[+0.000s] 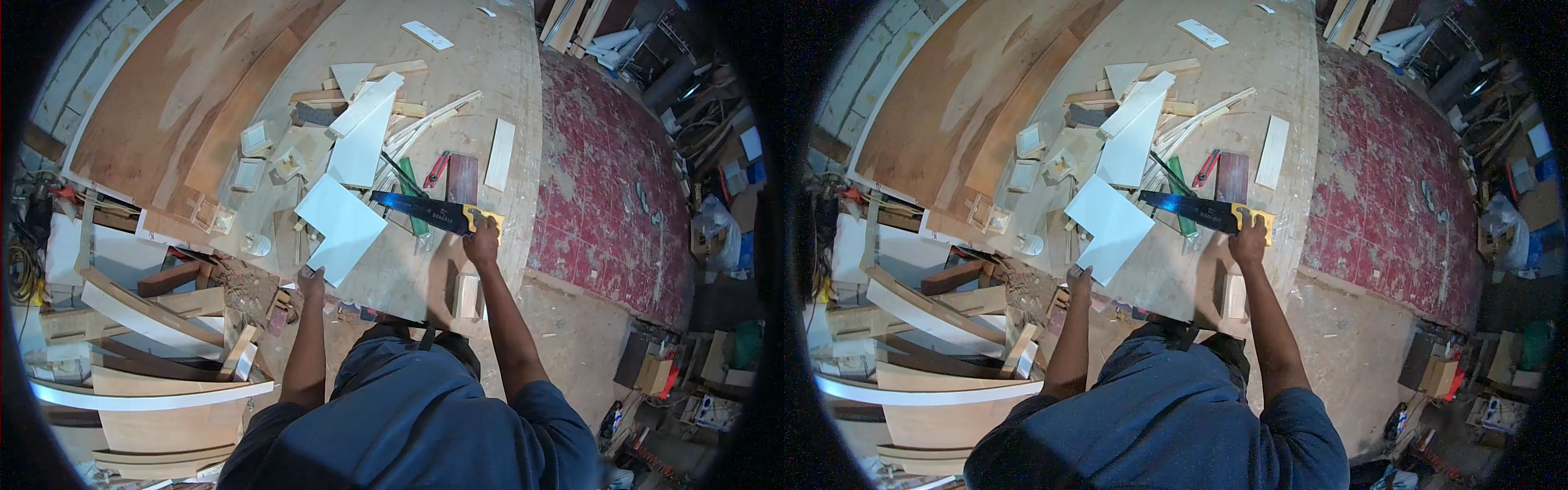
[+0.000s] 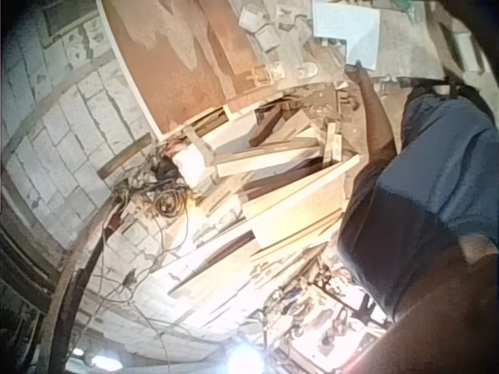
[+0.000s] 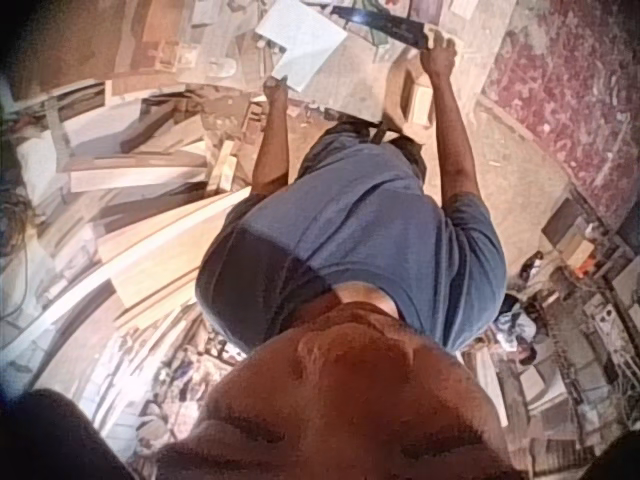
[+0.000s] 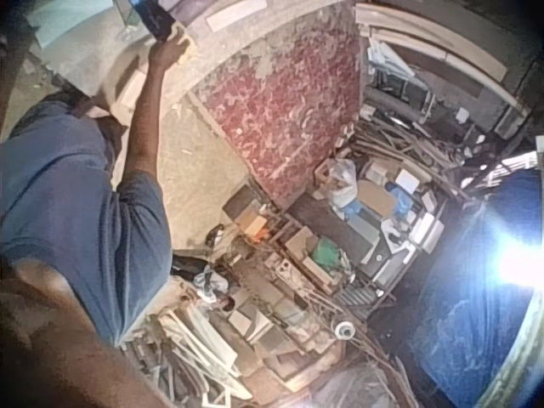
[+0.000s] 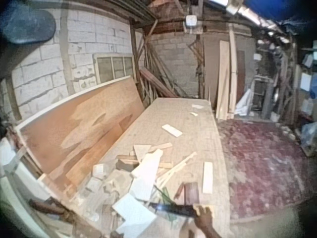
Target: Marking and inspecting wood for cutting in a workshop.
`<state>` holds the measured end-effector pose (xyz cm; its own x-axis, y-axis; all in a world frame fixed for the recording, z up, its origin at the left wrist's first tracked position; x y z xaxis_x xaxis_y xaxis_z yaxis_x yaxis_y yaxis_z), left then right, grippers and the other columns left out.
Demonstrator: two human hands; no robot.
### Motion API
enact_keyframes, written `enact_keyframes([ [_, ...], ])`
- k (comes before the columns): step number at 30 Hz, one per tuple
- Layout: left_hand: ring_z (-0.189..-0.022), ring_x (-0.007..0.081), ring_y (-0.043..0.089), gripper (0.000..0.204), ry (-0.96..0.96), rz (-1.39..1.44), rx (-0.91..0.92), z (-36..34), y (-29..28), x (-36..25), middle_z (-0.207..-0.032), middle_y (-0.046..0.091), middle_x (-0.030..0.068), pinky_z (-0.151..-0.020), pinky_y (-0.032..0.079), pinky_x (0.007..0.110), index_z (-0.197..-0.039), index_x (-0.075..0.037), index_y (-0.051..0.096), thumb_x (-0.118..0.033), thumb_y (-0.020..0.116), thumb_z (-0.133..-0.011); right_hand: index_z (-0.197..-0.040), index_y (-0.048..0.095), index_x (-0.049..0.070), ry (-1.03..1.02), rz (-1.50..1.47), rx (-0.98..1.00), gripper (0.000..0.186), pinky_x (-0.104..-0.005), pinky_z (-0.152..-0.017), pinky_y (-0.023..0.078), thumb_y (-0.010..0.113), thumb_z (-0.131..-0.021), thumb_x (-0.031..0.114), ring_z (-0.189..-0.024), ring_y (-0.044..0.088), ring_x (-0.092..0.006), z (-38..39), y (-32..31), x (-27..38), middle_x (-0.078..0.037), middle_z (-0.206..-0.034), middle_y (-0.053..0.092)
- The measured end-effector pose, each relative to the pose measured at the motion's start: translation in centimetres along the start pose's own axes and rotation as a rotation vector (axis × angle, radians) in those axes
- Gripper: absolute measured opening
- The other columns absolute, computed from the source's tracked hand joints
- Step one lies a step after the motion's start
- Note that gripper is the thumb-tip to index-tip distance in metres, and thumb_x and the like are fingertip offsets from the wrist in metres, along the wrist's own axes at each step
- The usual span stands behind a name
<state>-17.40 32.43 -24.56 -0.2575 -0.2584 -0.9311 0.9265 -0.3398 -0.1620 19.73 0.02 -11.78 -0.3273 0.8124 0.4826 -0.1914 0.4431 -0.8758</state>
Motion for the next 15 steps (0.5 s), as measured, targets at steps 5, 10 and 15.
enact_keyframes([
  [5,-0.094,0.0206,0.065,0.044,0.020,-0.113,-0.088,-0.6,-0.8,-1.2,-0.112,0.067,0.0137,-0.082,0.052,0.032,-0.126,0.007,0.054,-0.003,0.069,-0.087,-0.126,0.054,0.006,-0.262,0.081,0.010,0.060,-0.0508,-0.100,0.046,0.078,-0.072,0.013,-0.121,0.052,-0.0449,1.3,2.6,3.7,-0.026,-0.135,0.051],
  [10,-0.095,0.0195,0.063,0.047,-0.042,-0.027,0.037,0.0,-0.2,-2.3,-0.113,0.064,0.0124,-0.080,0.053,0.032,-0.128,0.004,0.052,-0.005,0.071,-0.086,-0.114,0.064,0.009,-0.186,0.119,0.327,0.038,-0.0498,-0.087,0.054,0.070,-0.077,0.017,-0.103,0.066,-0.0390,0.9,6.6,5.7,-0.022,-0.111,0.068],
  [15,-0.088,0.0158,0.063,0.038,-0.187,0.146,0.049,0.9,0.0,-1.9,-0.108,0.065,0.0089,-0.073,0.052,0.029,-0.124,0.002,0.055,-0.004,0.068,-0.089,-0.101,0.072,0.011,-0.422,0.146,0.376,0.024,-0.0489,-0.081,0.056,0.051,-0.088,0.013,-0.093,0.069,-0.0370,0.3,10.7,10.1,-0.019,-0.095,0.071],
])
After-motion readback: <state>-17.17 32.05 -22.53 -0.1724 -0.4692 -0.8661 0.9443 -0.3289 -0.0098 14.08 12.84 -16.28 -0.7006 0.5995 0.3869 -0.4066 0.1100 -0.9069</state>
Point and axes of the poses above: each hand's wrist, its own z-axis away from the middle knuckle, its own y-axis out of the palm, x = y × z, the point moved 3 cm from there along -z, towards the middle knuckle
